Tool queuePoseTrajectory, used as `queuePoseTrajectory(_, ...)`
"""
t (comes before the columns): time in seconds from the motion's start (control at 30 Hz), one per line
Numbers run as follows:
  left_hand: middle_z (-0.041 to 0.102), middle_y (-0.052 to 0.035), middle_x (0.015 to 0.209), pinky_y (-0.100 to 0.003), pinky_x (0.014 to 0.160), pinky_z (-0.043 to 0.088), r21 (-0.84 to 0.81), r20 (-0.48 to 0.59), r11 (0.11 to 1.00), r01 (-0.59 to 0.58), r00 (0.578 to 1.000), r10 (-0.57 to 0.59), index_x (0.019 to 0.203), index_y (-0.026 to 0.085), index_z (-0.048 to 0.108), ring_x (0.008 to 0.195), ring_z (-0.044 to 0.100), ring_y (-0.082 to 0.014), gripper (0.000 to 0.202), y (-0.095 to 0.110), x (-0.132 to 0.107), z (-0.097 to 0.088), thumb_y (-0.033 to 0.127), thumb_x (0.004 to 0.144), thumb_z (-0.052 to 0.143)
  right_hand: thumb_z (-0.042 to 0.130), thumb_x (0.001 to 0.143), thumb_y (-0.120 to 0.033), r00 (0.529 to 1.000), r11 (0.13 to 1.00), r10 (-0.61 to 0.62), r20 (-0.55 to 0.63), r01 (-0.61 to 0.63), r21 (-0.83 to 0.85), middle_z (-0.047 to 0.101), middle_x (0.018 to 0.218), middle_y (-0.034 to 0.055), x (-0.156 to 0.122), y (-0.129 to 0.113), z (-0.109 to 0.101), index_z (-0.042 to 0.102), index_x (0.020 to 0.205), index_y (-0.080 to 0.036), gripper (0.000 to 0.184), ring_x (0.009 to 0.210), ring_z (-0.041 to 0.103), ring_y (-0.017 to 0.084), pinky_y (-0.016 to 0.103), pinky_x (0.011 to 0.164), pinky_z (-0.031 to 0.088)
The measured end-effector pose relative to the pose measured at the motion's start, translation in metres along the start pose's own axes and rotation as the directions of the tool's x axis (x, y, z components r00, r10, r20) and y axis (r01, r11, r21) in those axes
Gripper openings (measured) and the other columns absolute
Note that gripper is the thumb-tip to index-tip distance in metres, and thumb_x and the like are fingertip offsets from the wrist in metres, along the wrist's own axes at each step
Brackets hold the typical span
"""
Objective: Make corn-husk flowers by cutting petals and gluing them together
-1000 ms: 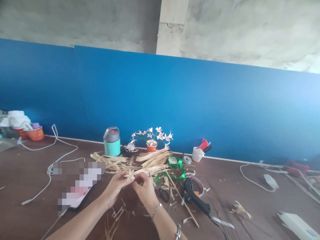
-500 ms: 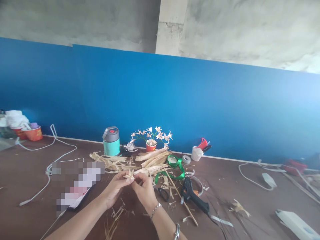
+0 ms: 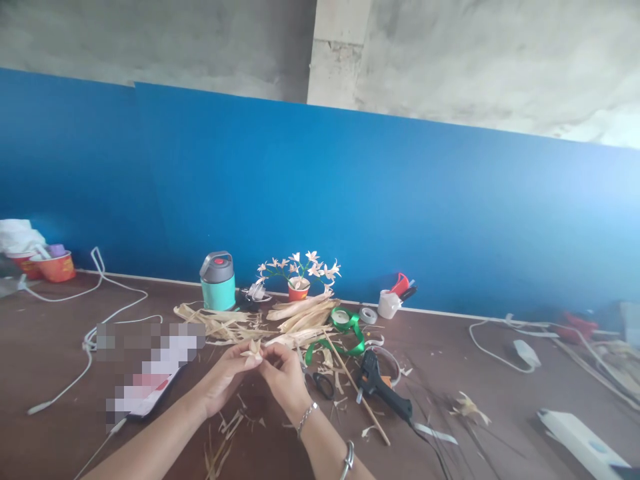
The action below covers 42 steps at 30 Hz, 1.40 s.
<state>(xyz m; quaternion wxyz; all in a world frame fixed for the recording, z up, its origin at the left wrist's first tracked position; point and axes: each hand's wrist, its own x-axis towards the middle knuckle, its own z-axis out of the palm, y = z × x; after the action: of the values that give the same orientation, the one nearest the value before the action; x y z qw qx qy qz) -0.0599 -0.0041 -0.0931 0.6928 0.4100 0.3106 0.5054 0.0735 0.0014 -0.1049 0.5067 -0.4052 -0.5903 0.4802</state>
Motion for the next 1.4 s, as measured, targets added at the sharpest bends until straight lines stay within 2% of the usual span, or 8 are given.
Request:
queuePoseTrajectory(0.27, 0.065, -0.0016, 0.068, -0.026, 0.070, 0.037, -0.032, -0.055, 0.999, 0.042, 0.998, -0.044, 0.068, 0.015, 0.068, 0.070, 0.055, -0.0166, 0.020, -0.0019, 0.0002, 0.0007, 0.026, 0.054, 0.079, 0.065, 0.064, -0.033, 1.000, 0.999, 0.031, -0.003, -0.031, 0.023, 0.047, 0.054, -0.0043, -0.0001, 0.0018, 0.0003, 0.057, 0.062, -0.017, 0.018, 0.049, 0.034, 0.008, 0.020, 0.047, 0.028)
queuePoseTrajectory(0.57, 0.066, -0.0017, 0.071, -0.027, 0.073, 0.037, -0.021, -0.008, 0.999, 0.049, 0.999, -0.049, 0.069, 0.015, 0.068, 0.073, 0.056, -0.0168, 0.020, -0.0007, -0.0020, 0.0019, 0.025, 0.056, 0.078, 0.067, 0.061, -0.030, 1.000, 0.997, 0.012, 0.021, -0.013, 0.072, 0.048, 0.055, -0.0039, -0.0013, -0.0049, 0.0009, 0.055, 0.058, -0.017, 0.019, 0.052, 0.037, 0.009, 0.021, 0.051, 0.031)
queuePoseTrajectory(0.73, 0.067, -0.0032, 0.074, -0.029, 0.074, 0.038, -0.008, 0.003, 0.998, 0.070, 0.998, -0.070, 0.078, 0.015, 0.068, 0.077, 0.058, -0.0198, 0.028, 0.0037, -0.0033, 0.0051, 0.026, 0.055, 0.079, 0.067, 0.061, -0.031, 0.999, 0.995, 0.049, -0.004, -0.048, 0.088, 0.049, 0.055, -0.0039, 0.0012, 0.0007, -0.0008, 0.056, 0.059, -0.017, 0.018, 0.052, 0.038, 0.009, 0.021, 0.050, 0.031)
queuePoseTrajectory(1.0, 0.065, -0.0013, 0.066, -0.026, 0.067, 0.039, -0.087, -0.018, 0.995, 0.055, 0.998, -0.057, 0.072, 0.015, 0.067, 0.064, 0.056, -0.0148, 0.020, 0.0016, 0.0005, 0.0024, 0.027, 0.059, 0.076, 0.067, 0.062, -0.035, 0.986, 0.967, 0.163, -0.021, -0.156, 0.199, 0.046, 0.052, -0.0050, 0.0027, -0.0007, -0.0041, 0.055, 0.062, -0.016, 0.022, 0.049, 0.034, 0.008, 0.021, 0.050, 0.027)
queuePoseTrajectory(1.23, 0.065, -0.0021, 0.067, -0.026, 0.070, 0.040, -0.066, 0.011, 0.997, 0.049, 0.999, -0.048, 0.068, 0.015, 0.068, 0.066, 0.057, -0.0152, 0.015, 0.0015, 0.0008, 0.0026, 0.028, 0.064, 0.074, 0.065, 0.061, -0.031, 0.981, 0.956, 0.193, 0.011, -0.191, 0.222, 0.042, 0.049, -0.0064, 0.0016, -0.0027, -0.0035, 0.054, 0.059, -0.016, 0.018, 0.047, 0.030, 0.006, 0.021, 0.048, 0.022)
queuePoseTrajectory(1.4, 0.068, -0.0034, 0.073, -0.027, 0.073, 0.040, -0.028, -0.039, 0.999, 0.039, 0.998, -0.040, 0.064, 0.014, 0.068, 0.072, 0.059, -0.0173, 0.016, -0.0003, 0.0018, 0.0012, 0.026, 0.060, 0.077, 0.065, 0.059, -0.027, 0.984, 0.961, 0.177, 0.035, -0.181, 0.210, 0.045, 0.049, -0.0059, 0.0008, -0.0032, -0.0035, 0.054, 0.057, -0.016, 0.015, 0.047, 0.032, 0.006, 0.021, 0.048, 0.025)
